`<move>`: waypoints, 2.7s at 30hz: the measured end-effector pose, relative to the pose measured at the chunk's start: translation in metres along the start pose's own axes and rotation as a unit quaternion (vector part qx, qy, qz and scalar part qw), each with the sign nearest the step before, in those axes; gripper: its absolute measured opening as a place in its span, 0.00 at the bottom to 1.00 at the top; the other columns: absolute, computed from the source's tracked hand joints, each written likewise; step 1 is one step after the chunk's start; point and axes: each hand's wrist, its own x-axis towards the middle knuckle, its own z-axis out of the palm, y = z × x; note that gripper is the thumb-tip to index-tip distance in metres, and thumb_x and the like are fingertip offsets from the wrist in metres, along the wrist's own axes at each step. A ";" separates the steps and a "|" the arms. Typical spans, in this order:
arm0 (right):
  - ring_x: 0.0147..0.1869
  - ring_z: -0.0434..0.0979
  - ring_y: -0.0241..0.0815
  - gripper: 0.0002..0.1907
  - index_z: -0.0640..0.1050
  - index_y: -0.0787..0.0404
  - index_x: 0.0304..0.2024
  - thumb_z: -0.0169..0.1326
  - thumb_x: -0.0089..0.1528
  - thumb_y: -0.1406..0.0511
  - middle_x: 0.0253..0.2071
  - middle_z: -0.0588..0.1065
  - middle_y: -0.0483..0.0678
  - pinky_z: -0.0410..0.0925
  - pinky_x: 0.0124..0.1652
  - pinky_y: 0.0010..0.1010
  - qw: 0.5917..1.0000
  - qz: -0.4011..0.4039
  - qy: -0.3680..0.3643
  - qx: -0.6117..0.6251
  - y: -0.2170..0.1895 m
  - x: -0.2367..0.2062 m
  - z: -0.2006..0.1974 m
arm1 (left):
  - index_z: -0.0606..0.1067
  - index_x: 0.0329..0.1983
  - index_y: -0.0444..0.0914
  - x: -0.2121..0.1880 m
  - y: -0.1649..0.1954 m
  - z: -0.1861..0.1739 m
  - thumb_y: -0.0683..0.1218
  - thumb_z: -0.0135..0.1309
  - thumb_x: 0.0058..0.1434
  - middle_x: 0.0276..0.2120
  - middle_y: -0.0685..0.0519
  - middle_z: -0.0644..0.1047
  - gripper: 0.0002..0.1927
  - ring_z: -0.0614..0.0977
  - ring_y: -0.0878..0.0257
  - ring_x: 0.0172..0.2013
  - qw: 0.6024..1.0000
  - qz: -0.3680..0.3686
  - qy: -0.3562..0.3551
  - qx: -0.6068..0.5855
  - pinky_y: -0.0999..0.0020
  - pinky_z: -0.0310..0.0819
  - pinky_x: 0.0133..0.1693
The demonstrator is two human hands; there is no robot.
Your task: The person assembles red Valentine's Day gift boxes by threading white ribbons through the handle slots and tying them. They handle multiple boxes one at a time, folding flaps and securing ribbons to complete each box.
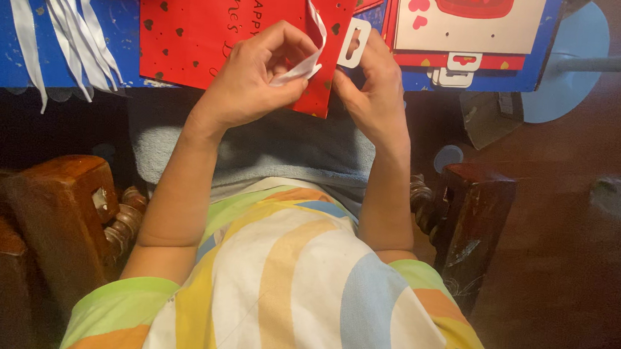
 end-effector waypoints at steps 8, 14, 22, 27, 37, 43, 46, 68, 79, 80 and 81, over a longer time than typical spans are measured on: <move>0.55 0.75 0.51 0.16 0.77 0.61 0.54 0.59 0.63 0.73 0.47 0.72 0.50 0.68 0.55 0.36 0.999 0.011 -0.006 -0.045 0.003 0.000 0.000 | 0.73 0.51 0.35 -0.002 0.002 -0.013 0.35 0.54 0.60 0.42 0.59 0.77 0.15 0.77 0.72 0.44 0.988 -0.027 -0.108 -0.104 0.75 0.74 0.49; 0.57 0.74 0.52 0.16 0.77 0.61 0.54 0.59 0.63 0.72 0.49 0.72 0.50 0.67 0.57 0.39 0.998 -0.010 -0.008 -0.056 0.004 0.001 -0.001 | 0.75 0.47 0.35 -0.007 0.014 -0.017 0.37 0.57 0.61 0.39 0.59 0.78 0.11 0.79 0.72 0.43 0.992 -0.033 -0.114 -0.033 0.75 0.76 0.49; 0.55 0.75 0.50 0.16 0.79 0.60 0.53 0.58 0.63 0.73 0.47 0.72 0.50 0.68 0.55 0.36 0.998 0.025 -0.013 -0.058 0.004 0.001 0.000 | 0.77 0.39 0.34 -0.023 0.033 -0.029 0.38 0.59 0.61 0.32 0.58 0.80 0.05 0.78 0.75 0.35 0.994 -0.052 -0.045 0.091 0.76 0.74 0.38; 0.62 0.75 0.52 0.16 0.78 0.62 0.53 0.58 0.62 0.75 0.54 0.73 0.51 0.68 0.60 0.37 0.999 0.004 -0.010 -0.043 0.005 0.002 0.000 | 0.77 0.41 0.35 -0.023 0.036 -0.029 0.42 0.62 0.61 0.32 0.58 0.81 0.09 0.81 0.74 0.35 0.993 -0.056 -0.017 0.107 0.76 0.75 0.37; 0.63 0.76 0.51 0.17 0.77 0.63 0.53 0.55 0.62 0.77 0.56 0.74 0.51 0.68 0.62 0.35 1.000 0.005 -0.005 -0.014 0.005 0.001 0.001 | 0.78 0.40 0.35 0.013 0.020 -0.029 0.53 0.52 0.77 0.26 0.55 0.79 0.17 0.79 0.72 0.26 0.987 -0.085 0.109 0.077 0.73 0.73 0.27; 0.62 0.77 0.46 0.20 0.74 0.64 0.60 0.51 0.66 0.77 0.56 0.75 0.51 0.69 0.63 0.32 0.999 0.045 0.007 0.010 0.007 -0.002 0.001 | 0.77 0.42 0.32 0.023 0.013 -0.026 0.48 0.55 0.79 0.31 0.55 0.81 0.14 0.82 0.72 0.33 0.976 0.093 0.118 0.156 0.74 0.75 0.35; 0.74 0.72 0.45 0.23 0.68 0.66 0.70 0.51 0.72 0.75 0.67 0.74 0.53 0.64 0.71 0.34 0.996 0.041 0.032 0.066 0.010 -0.004 0.004 | 0.74 0.40 0.32 0.026 0.007 -0.023 0.45 0.54 0.78 0.32 0.54 0.78 0.12 0.77 0.71 0.33 0.988 0.080 0.066 0.118 0.73 0.73 0.36; 0.77 0.68 0.44 0.25 0.64 0.66 0.74 0.50 0.75 0.72 0.71 0.69 0.55 0.61 0.73 0.33 0.998 0.015 0.037 0.045 0.017 -0.004 0.005 | 0.75 0.39 0.34 0.072 0.008 0.002 0.47 0.56 0.72 0.23 0.56 0.78 0.11 0.79 0.71 0.19 0.989 0.044 0.105 0.099 0.77 0.73 0.22; 0.76 0.70 0.44 0.26 0.64 0.66 0.74 0.53 0.74 0.71 0.73 0.70 0.54 0.63 0.72 0.32 0.997 0.039 0.033 0.050 0.019 -0.004 0.007 | 0.75 0.33 0.33 0.059 -0.002 -0.018 0.38 0.57 0.68 0.28 0.53 0.79 0.07 0.81 0.70 0.29 0.998 0.027 0.060 0.002 0.75 0.78 0.33; 0.77 0.69 0.44 0.27 0.63 0.66 0.74 0.53 0.74 0.72 0.74 0.69 0.55 0.62 0.74 0.34 0.998 0.034 0.033 0.043 0.019 -0.004 0.006 | 0.74 0.33 0.33 0.059 -0.001 -0.017 0.38 0.58 0.68 0.28 0.53 0.80 0.07 0.81 0.70 0.29 0.998 0.023 0.056 -0.009 0.75 0.78 0.33; 0.77 0.67 0.45 0.28 0.63 0.66 0.74 0.53 0.73 0.72 0.74 0.68 0.55 0.61 0.76 0.35 0.998 0.028 0.032 0.037 0.019 -0.004 0.006 | 0.74 0.35 0.34 0.060 0.000 -0.017 0.38 0.58 0.69 0.29 0.54 0.79 0.06 0.81 0.70 0.30 0.998 0.024 0.046 -0.026 0.75 0.77 0.33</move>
